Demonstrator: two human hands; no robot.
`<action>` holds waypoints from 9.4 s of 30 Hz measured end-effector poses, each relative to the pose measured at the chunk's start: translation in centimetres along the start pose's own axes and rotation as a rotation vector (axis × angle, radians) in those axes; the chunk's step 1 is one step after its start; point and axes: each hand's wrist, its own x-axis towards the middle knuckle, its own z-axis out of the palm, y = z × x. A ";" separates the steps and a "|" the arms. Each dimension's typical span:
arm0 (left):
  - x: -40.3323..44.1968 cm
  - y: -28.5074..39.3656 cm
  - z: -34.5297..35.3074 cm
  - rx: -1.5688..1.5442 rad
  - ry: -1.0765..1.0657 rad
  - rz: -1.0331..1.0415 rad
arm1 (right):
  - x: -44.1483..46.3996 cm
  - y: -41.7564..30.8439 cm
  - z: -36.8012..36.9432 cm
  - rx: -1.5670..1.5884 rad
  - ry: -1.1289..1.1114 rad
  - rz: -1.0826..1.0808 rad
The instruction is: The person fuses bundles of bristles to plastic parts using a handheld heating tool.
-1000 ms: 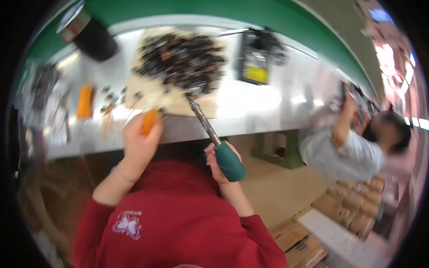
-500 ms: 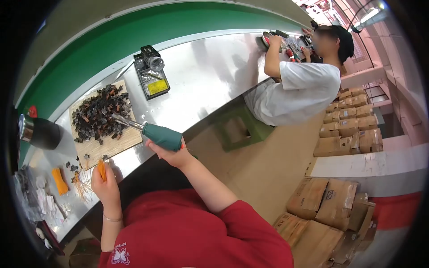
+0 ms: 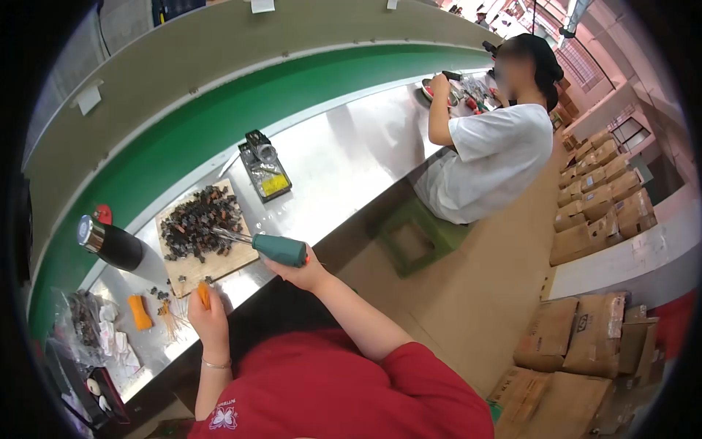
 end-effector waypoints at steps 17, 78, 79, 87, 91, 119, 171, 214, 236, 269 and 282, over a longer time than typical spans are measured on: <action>0.1 -0.1 -0.5 -0.037 0.039 0.080 | -0.6 1.1 -0.4 0.188 -0.025 -0.192; 2.4 0.3 -3.2 -0.693 -0.130 -0.437 | -0.9 1.9 -0.6 0.109 -0.036 -0.132; 2.3 0.2 -3.2 -0.655 -0.147 -0.443 | -1.2 0.9 -0.4 0.035 -0.030 -0.136; 1.7 -2.1 -2.2 -0.769 -0.179 -0.349 | 3.6 7.4 -4.4 -0.179 -0.214 -0.224; 0.8 2.2 -4.0 -0.687 -0.262 -0.338 | -0.9 9.9 2.6 0.052 -0.095 -0.137; -3.8 6.5 -4.7 -0.912 -0.610 -0.428 | -8.6 -2.4 5.9 -0.222 -0.007 -0.513; 4.0 -0.7 -5.3 0.265 -0.024 -0.206 | -6.9 -1.1 5.8 -0.469 -0.095 -0.392; 5.7 1.2 -3.3 0.404 -0.102 -0.052 | -6.5 0.9 -1.8 -0.118 0.080 -0.338; 5.8 4.0 -5.6 0.681 -0.154 -0.155 | 15.7 -8.5 -18.0 0.178 -0.087 0.604; 30.2 37.4 -23.8 -0.180 -0.023 0.855 | 10.5 -54.2 -3.6 -0.770 0.539 -1.705; 44.2 66.5 -45.3 0.262 1.156 1.395 | 2.9 -88.0 7.5 -0.943 0.423 -2.205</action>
